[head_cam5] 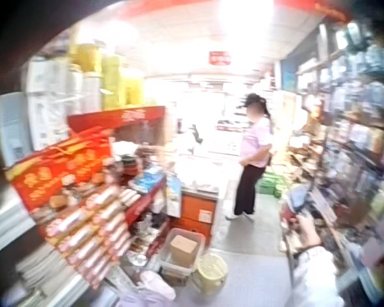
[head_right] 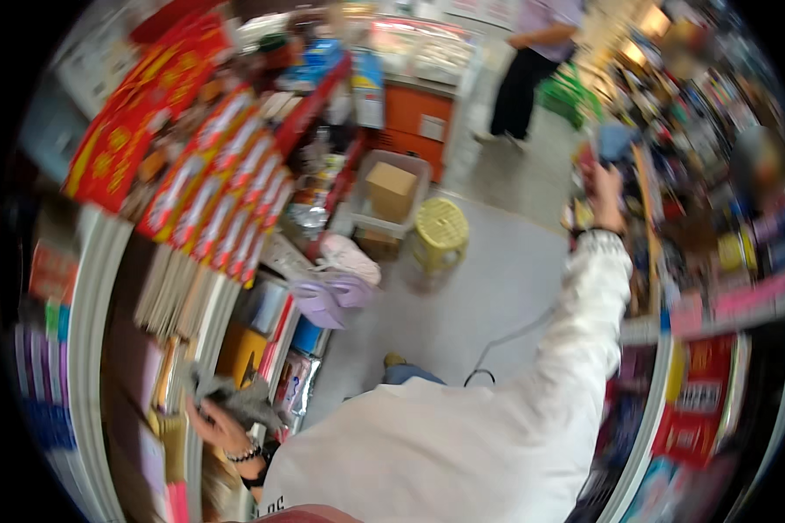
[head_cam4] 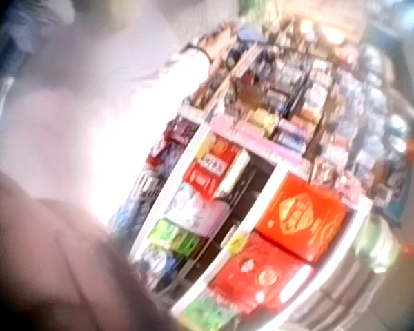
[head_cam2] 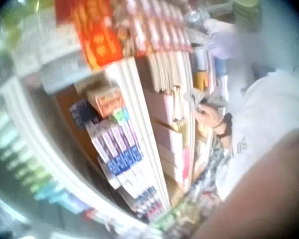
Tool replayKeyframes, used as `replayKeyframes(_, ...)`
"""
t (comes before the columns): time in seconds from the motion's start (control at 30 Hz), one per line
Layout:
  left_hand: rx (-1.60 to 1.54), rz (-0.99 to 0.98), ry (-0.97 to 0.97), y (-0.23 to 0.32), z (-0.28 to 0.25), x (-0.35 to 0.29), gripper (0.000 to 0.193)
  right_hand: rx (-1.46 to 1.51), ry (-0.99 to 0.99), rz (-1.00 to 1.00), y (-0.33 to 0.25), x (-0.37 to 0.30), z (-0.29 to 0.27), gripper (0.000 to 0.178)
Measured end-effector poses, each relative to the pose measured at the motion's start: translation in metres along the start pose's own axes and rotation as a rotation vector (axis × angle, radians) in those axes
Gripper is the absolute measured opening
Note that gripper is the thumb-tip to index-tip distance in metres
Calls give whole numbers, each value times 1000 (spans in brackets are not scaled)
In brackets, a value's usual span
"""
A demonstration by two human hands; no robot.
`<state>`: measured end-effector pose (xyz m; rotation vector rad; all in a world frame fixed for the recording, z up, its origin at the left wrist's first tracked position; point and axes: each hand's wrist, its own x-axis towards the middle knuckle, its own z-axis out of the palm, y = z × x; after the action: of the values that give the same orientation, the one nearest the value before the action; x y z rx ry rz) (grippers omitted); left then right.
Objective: The person kneels on the floor and wipes the shelves of a store with a grey cloth. They handle various items such as notebooks, toothpaste boxes, and glue packages, picking them up to wipe the shelf surface underneath before placing them back.
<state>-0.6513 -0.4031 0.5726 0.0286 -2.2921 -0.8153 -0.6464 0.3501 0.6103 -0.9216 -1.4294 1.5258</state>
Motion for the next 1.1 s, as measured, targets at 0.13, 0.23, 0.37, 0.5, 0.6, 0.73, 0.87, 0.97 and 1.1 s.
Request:
replayKeyframes(0.13,41,-46,108,36,-6,15,30,226,-140,-109,25,-59,53,32)
replayKeyframes(0.23,75,171,292,50,-32,51,37,118,-398,50,75,-130,89,32)
replayKeyframes(0.37,195,399,515,65,-76,105,46,136,-578,195,132,-236,164,27)
replayKeyframes(0.5,512,512,548,64,-93,165,41,171,-899,248,111,-344,231,22)
replayKeyframes(0.6,636,483,514,49,-96,177,37,139,-1193,98,102,-388,253,21)
replayKeyframes(0.73,701,467,558,24,-120,163,36,128,-1290,17,92,-417,264,22)
replayKeyframes(0.87,763,469,588,3,-145,151,33,98,-1272,99,109,-417,259,21)
replayKeyframes(0.97,805,392,674,-11,-166,140,32,86,-1251,146,110,-420,256,21)
replayKeyframes(1.1,805,331,737,-19,-194,123,32,53,-1308,154,100,-427,254,22)
